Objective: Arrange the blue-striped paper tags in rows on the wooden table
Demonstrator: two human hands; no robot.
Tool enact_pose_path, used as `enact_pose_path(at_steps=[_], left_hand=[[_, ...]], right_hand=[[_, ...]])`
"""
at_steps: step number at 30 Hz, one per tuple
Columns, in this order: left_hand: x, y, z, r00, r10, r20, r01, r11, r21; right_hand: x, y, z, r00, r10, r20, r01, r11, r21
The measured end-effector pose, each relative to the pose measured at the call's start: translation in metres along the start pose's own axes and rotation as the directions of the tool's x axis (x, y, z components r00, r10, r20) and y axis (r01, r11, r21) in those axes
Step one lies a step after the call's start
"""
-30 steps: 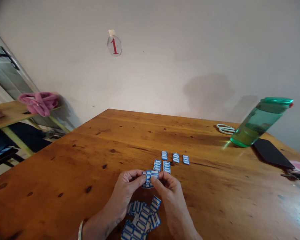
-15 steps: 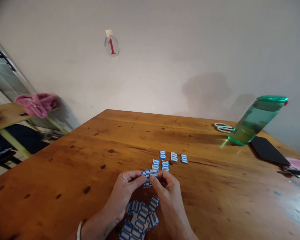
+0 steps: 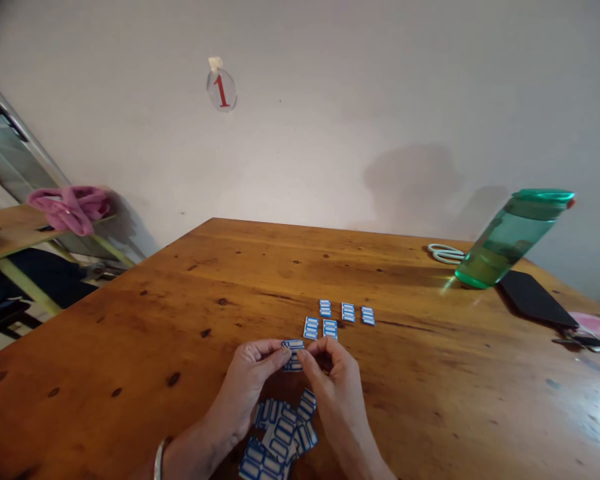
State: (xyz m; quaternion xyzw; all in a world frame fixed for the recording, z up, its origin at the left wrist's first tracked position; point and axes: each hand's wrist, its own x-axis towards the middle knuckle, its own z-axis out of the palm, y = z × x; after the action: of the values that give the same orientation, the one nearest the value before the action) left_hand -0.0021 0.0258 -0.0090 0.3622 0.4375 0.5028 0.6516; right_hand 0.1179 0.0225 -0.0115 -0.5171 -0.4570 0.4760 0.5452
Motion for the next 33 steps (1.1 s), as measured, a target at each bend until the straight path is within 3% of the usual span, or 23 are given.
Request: enact_pose_path(at_steps=[6,10,14,17,22,25,30,33], left_hand=[[-0.001,-0.001,0.001,1.000,-0.005,0.024,0.005,1.000,0.006],[-0.002,0.000,0.001,0.999,0.003,0.036,-0.005,0.999,0.034],[0.001,0.007,-0.005,0.999,0.018,-0.045,-0.019,0.999,-0.031],[0.004,0.016,-0.014,0.991,0.027,-0.134,-0.048,0.985,-0.163],[0.006,0.023,-0.022,0.985,0.037,-0.170,-0.083,0.957,-0.278],[0.005,0.023,-0.021,0.988,0.042,-0.148,-0.083,0.955,-0.286],[0.005,0.023,-0.021,0.989,0.044,-0.140,-0.085,0.950,-0.301],[0.005,0.023,-0.021,0.989,0.037,-0.140,-0.077,0.952,-0.297]], right_hand=[[-0.001,0.005,0.002,1.000,0.021,0.011,-0.020,1.000,-0.023],[-0.002,0.003,0.002,0.999,-0.022,0.045,0.028,0.991,-0.133],[-0.004,-0.005,-0.002,0.988,-0.057,0.143,0.094,0.959,-0.268],[-0.005,-0.010,-0.005,0.953,-0.049,0.298,0.183,0.880,-0.439],[-0.008,-0.009,-0.007,0.835,-0.011,0.551,0.419,0.662,-0.621],[-0.009,-0.009,-0.010,0.818,0.056,0.572,0.443,0.573,-0.690],[-0.012,-0.012,-0.016,0.822,0.121,0.557,0.419,0.533,-0.735],[-0.018,-0.009,-0.015,0.825,0.150,0.545,0.428,0.464,-0.776]])
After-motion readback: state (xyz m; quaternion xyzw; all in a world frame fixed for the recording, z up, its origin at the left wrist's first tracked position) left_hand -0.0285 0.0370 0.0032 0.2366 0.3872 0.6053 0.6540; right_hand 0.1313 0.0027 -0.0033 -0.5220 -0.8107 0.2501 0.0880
